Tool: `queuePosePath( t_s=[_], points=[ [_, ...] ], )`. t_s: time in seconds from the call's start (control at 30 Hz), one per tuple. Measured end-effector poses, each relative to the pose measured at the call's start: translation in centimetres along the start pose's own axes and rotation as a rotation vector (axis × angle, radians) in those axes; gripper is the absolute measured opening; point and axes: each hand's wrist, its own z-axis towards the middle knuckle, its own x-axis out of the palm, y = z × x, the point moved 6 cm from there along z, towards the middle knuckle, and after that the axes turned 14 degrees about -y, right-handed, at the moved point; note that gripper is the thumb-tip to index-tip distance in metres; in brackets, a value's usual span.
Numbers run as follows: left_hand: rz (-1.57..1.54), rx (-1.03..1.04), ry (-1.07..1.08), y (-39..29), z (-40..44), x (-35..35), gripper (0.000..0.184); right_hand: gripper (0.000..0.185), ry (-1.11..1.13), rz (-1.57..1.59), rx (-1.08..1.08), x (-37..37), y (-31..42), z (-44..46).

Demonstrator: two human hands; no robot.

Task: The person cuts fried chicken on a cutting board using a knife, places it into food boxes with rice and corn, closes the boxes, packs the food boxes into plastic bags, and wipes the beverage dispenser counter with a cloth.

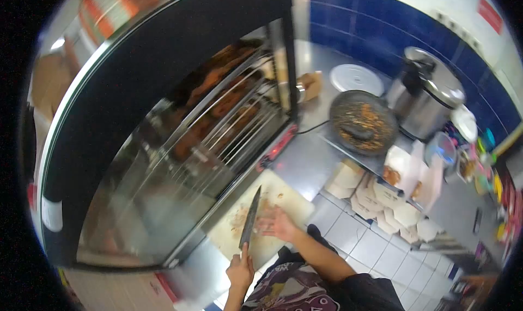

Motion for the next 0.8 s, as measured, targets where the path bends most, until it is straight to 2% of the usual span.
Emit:
queuePosePath(
  t_s=[0.07,0.1,0.17,0.23,0.27,0.3,0.37,0.4,0.47,0.53,0.57,0.6,0.63,0.67,0.7,0.77,0.8],
  points=[
    [0.018,0.028,0.016,0.8,0.2,1.0,0.058,0.053,-0.283,-0.077,0.056,-1.6,-1.1,1.1],
    [0.072,0.007,0.064,1.6,0.3,2.1,0.063,0.053,-0.293,-0.045,0.019,-1.9,-0.1,0.3],
    [0.106,0.030,0.132,1.4,2.0,2.6,0.068,0.047,-0.596,-0.482,-0.300,-3.3,3.8,-4.7],
    [0.225,0.078,-0.083,-0.1,3.1,0.5,0.071,0.041,-0.746,-0.464,-0.415,-2.4,6.3,-10.7],
    [0.079,-0.014,-0.065,-1.2,3.6,0.1,0.071,0.047,-0.762,-0.660,-0.726,-0.7,8.2,-13.7],
    [0.054,0.031,-0.049,-3.4,4.2,1.0,0.071,0.053,-0.771,-0.871,-1.028,1.2,9.3,-16.5],
    [-1.091,-0.347,-0.039,-7.0,5.3,3.2,0.075,0.054,-0.612,-0.923,-1.282,4.3,8.8,-18.9],
    [-1.092,-0.325,-0.019,-9.2,6.6,2.5,0.075,0.054,-0.638,-0.906,-1.290,3.6,8.8,-19.2],
    [-1.497,-0.456,0.179,-14.8,9.9,-0.2,0.078,0.054,-0.401,-1.432,-1.453,4.2,6.2,-18.9],
    [-1.891,-0.605,0.376,-20.8,12.8,-3.1,0.083,0.051,-0.631,-1.122,-1.095,-5.2,6.4,-15.8],
    [-2.092,-0.675,0.459,-23.4,13.8,-3.5,0.086,0.050,-0.627,-1.304,-0.918,-10.8,6.3,-15.1],
    [-2.094,-0.661,0.411,-24.4,14.6,-3.3,0.086,0.050,-0.599,-1.488,-0.735,-17.2,5.7,-14.7],
    [-1.912,-0.504,0.330,-25.4,15.3,-3.5,0.082,0.047,-0.680,-1.104,-0.783,-23.5,5.9,-15.1],
    [-1.715,-0.371,0.239,-26.8,15.9,-3.5,0.078,0.048,-0.718,-0.619,-0.602,-28.0,7.5,-17.0],
    [-1.487,-0.225,0.235,-29.0,16.0,-2.8,0.070,0.051,-0.794,-0.091,-0.487,-32.5,8.8,-19.3],
    [-1.078,-0.020,0.271,-34.3,15.5,3.2,0.051,0.076,-0.888,0.334,-0.674,-35.6,14.5,-25.2],
    [-0.909,0.047,0.308,-37.0,14.8,7.9,0.040,0.086,-0.988,0.353,-0.700,-37.6,17.5,-27.0]
  ],
)
